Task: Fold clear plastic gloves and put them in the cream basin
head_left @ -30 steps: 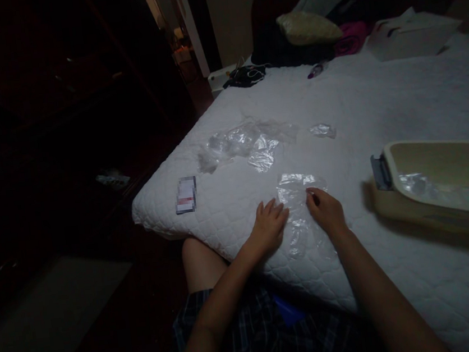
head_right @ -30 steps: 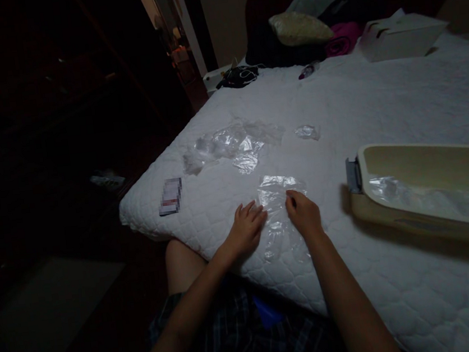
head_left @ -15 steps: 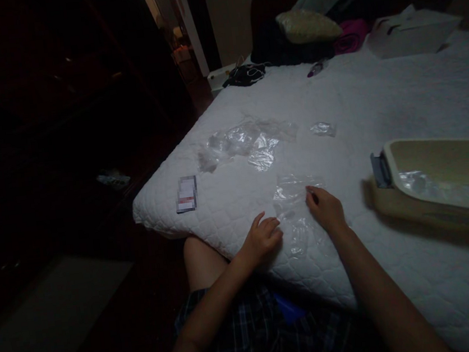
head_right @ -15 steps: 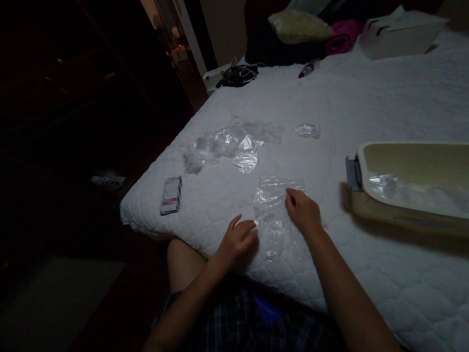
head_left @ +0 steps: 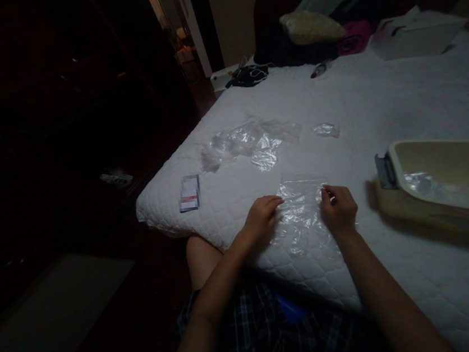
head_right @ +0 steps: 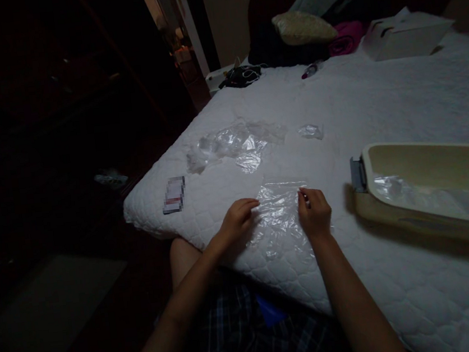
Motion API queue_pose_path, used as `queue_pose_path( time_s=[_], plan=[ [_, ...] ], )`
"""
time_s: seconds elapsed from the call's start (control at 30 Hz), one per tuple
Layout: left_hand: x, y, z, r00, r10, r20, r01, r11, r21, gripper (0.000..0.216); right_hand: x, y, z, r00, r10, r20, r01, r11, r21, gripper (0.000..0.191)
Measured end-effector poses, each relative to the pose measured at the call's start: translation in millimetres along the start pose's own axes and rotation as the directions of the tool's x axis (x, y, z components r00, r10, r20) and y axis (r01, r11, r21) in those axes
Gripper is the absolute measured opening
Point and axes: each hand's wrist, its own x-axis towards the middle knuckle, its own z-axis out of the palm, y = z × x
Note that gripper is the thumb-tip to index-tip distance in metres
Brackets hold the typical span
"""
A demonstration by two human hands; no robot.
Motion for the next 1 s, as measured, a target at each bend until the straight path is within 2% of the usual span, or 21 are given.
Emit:
queue_pose_path(
  time_s=[0.1,0.23,0.27,0.33,0.37,0.43,0.5,0.53,0.6,0.67,0.73,0.8,0.87,0.93,1.0],
  plan=[
    [15,-5,12,0.992,-0.013,0.125,0.01,1.0,0.025,0.029,1,2,1,0.997,-0.008,0.074,0.014,0.996,-0.082,0.029],
    [12,-17,27,0.989,-0.014,0.147,0.007,0.999,0.048,0.027,2,3,4,0.975,-0.002,0.221,0.019,0.997,-0.077,0.034],
    [9,-21,30,0.991,-0.02,0.133,0.018,1.0,0.023,0.026,3,3,4,0.973,0.04,0.229,-0.035,0.999,-0.028,0.035],
    [5,-28,34,0.995,-0.049,0.086,0.054,0.997,-0.056,0.023,6,6,4,0.957,0.201,0.211,-0.232,0.963,0.135,0.036],
    [3,-30,36,0.996,-0.069,0.059,0.075,0.992,-0.098,0.021,8,8,3,0.931,0.304,0.203,-0.35,0.902,0.253,0.038],
    [1,-34,38,0.994,-0.108,0.016,0.109,0.979,-0.17,0.02,13,15,0,0.846,0.479,0.233,-0.527,0.685,0.503,0.04],
    [1,-34,40,0.99,-0.138,-0.008,0.133,0.965,-0.228,0.021,18,25,-4,0.779,0.551,0.3,-0.579,0.449,0.68,0.041],
    [1,-34,41,0.988,-0.155,-0.016,0.146,0.956,-0.256,0.022,20,29,-6,0.761,0.566,0.317,-0.577,0.366,0.731,0.041],
    [1,-33,42,0.977,-0.212,-0.022,0.192,0.922,-0.337,0.023,22,34,-10,0.737,0.605,0.3,-0.557,0.293,0.777,0.038],
    [3,-32,43,0.953,-0.303,-0.016,0.26,0.844,-0.469,0.024,21,35,-11,0.728,0.649,0.221,-0.529,0.327,0.783,0.034],
    [4,-33,43,0.923,-0.385,-0.004,0.304,0.735,-0.606,0.024,18,30,-12,0.752,0.652,0.099,-0.493,0.456,0.74,0.031],
    [5,-36,43,0.901,-0.433,-0.007,0.31,0.658,-0.687,0.022,15,21,-13,0.817,0.576,-0.022,-0.44,0.648,0.622,0.029],
    [4,-39,44,0.891,-0.453,-0.032,0.301,0.641,-0.706,0.019,14,8,-18,0.892,0.445,-0.076,-0.369,0.815,0.447,0.026],
    [3,-41,45,0.893,-0.443,-0.076,0.275,0.671,-0.689,0.016,14,-9,-26,0.954,0.299,-0.014,-0.282,0.914,0.291,0.023],
    [1,-41,47,0.91,-0.396,-0.123,0.228,0.726,-0.649,0.018,10,-31,-36,0.981,0.124,0.15,-0.154,0.965,0.212,0.021]
  ],
)
